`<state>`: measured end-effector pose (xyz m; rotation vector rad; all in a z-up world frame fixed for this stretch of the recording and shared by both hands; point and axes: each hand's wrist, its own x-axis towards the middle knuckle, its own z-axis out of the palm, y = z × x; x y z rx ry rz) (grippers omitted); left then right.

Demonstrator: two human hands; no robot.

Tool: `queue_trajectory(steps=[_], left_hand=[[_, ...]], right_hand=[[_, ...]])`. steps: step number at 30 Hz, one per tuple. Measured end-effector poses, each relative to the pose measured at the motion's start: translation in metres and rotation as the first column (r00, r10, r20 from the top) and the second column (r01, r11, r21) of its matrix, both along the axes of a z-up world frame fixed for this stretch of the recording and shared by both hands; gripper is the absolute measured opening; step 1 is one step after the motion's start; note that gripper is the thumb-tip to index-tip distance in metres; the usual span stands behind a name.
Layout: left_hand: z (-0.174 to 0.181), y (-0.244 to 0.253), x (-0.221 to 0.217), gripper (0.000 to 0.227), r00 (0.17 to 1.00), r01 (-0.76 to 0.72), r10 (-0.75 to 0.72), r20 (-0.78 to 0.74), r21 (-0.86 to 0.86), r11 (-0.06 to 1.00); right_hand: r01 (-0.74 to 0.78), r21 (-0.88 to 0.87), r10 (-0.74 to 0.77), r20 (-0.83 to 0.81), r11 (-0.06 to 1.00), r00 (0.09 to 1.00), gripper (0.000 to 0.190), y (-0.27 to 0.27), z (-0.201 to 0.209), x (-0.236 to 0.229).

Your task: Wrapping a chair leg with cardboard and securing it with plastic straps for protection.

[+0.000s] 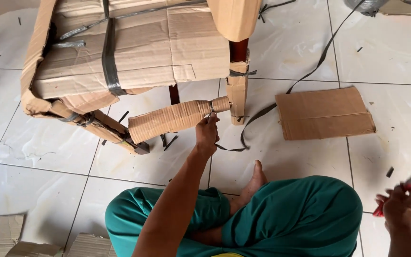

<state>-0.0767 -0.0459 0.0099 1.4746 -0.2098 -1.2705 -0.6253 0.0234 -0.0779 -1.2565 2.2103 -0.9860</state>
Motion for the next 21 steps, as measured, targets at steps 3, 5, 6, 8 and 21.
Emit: queue_trajectory(steps=[3, 5, 6, 8, 21], left_hand=[[-0.005, 0.012, -0.002, 0.038, 1.0, -0.013, 0.012, -0.015, -0.046, 0.999], [-0.004, 0.016, -0.006, 0.037, 0.999, -0.033, 0.035, 0.026, -0.101, 0.994], [-0.005, 0.017, -0.007, 0.037, 0.999, -0.031, 0.034, 0.022, -0.104, 0.994], [-0.007, 0.022, -0.008, 0.027, 0.999, -0.049, 0.048, -0.011, -0.124, 0.991], [-0.02, 0.024, -0.023, 0.022, 0.99, -0.123, 0.128, 0.057, -0.081, 0.989]], right_hand=[[-0.318, -0.27, 0.395, 0.317, 0.909, 0.862, 0.033, -0.017, 0.043, 0.032], [-0.374, -0.061, 0.377, 0.243, 0.926, 0.894, 0.035, -0.033, 0.099, 0.082], [-0.372, -0.062, 0.376, 0.238, 0.926, 0.896, 0.035, -0.042, 0.112, 0.103], [-0.581, 0.189, 0.556, 0.17, 0.792, 0.814, 0.037, -0.061, 0.139, 0.148], [-0.944, -0.021, 0.937, -0.112, 0.329, 0.33, 0.03, -0.09, 0.118, 0.354]])
